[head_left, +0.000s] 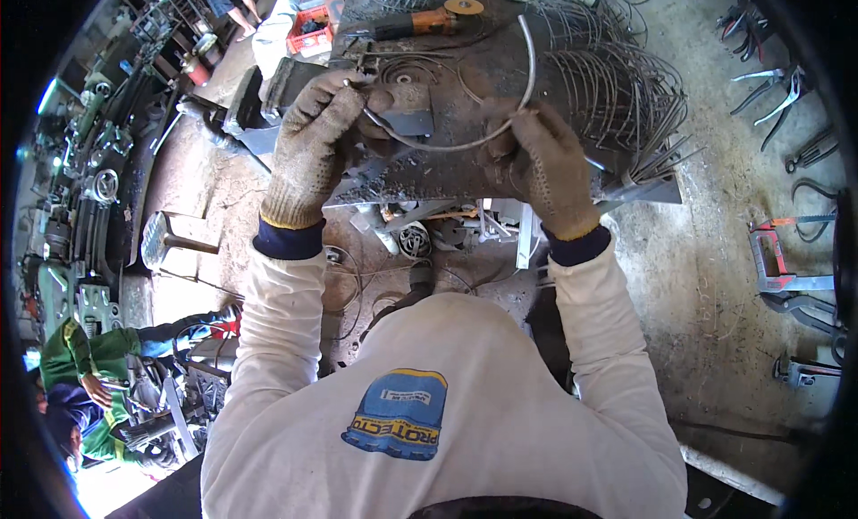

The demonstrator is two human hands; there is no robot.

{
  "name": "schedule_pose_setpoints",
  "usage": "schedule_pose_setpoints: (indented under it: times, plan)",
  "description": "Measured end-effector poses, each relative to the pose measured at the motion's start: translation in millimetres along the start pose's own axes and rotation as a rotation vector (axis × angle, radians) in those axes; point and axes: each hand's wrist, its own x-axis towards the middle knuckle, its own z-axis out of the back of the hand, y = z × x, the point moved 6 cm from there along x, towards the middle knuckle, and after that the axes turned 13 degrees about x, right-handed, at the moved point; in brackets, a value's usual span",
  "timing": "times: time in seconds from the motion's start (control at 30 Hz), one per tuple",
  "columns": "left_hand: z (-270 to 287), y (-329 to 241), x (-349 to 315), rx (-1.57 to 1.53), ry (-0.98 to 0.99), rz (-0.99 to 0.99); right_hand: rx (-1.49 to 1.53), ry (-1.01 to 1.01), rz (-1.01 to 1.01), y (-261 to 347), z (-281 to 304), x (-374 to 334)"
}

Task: The person bends a metal wire by hand to match the curve of a metal template on a workbench and then picks up a wire-mesh frame.

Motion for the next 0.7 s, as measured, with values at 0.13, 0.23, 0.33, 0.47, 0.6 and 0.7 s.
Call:
schedule_pose_setpoints:
  times: [0.13,0.23,0.33,0.47,0.6,0.7]
  plan:
    - [4,-47,5,0.124,-0.078,-0.202,-0.144,0.146,0.230,45,-30,22]
    - [15,-63,4,0.185,-0.124,-0.250,-0.229,0.192,0.342,68,-47,29]
    - [13,-81,-6,0.084,-0.229,-0.316,-0.206,0.209,0.343,74,-63,31]
    - [29,-79,-13,0.023,-0.119,-0.254,-0.091,0.257,0.458,76,-76,26]
    - [29,-67,-16,-0.204,-0.125,-0.141,-0.348,0.443,0.737,89,-81,24]
    - [32,-55,-21,-0.252,-0.082,-0.023,-0.862,0.299,0.998,104,-99,17]
